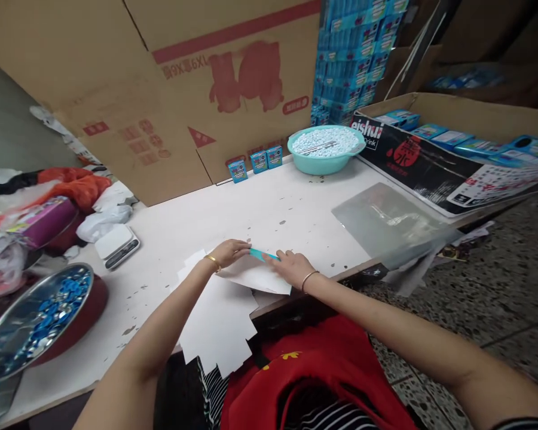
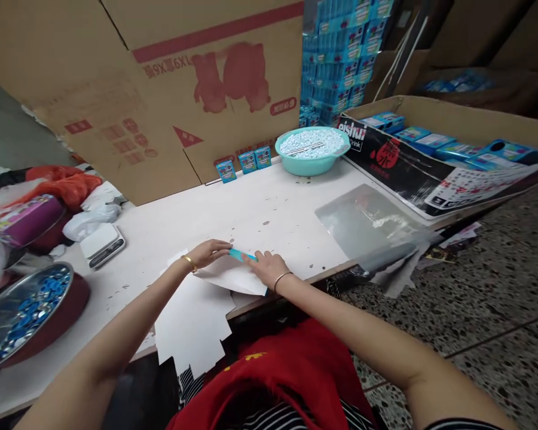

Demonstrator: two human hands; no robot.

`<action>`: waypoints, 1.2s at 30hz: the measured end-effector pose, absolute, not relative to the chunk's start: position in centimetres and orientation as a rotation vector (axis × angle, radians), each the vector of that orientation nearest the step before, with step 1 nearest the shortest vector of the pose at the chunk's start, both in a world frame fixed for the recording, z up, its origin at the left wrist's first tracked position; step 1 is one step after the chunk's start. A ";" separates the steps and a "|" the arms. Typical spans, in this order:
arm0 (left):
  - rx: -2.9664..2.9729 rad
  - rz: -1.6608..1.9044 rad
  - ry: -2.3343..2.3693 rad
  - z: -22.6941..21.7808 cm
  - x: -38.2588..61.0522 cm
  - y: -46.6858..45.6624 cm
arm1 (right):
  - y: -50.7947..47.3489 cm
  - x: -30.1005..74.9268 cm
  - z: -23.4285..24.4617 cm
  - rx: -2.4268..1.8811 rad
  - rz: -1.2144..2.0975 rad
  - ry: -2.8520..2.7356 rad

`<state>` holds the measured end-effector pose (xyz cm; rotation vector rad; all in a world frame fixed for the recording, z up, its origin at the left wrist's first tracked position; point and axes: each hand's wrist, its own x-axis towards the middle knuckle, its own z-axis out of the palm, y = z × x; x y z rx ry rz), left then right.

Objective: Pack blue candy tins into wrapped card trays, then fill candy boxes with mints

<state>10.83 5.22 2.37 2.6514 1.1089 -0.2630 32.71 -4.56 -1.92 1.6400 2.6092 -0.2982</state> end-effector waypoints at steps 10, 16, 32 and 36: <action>2.811 -0.505 1.078 0.1 11.7 6.1 | -2.7 32.0 -1.7 1.785 -0.461 2.511; 2.847 -0.615 0.948 0.7 12.6 6.5 | -1.3 31.9 -1.8 1.599 -0.424 2.538; 2.873 -0.642 0.923 -1.5 14.0 6.5 | -0.1 30.8 -2.5 1.603 -0.211 2.429; 2.856 -0.637 0.973 -1.6 13.9 6.6 | 0.5 31.8 -2.1 1.514 -0.187 2.461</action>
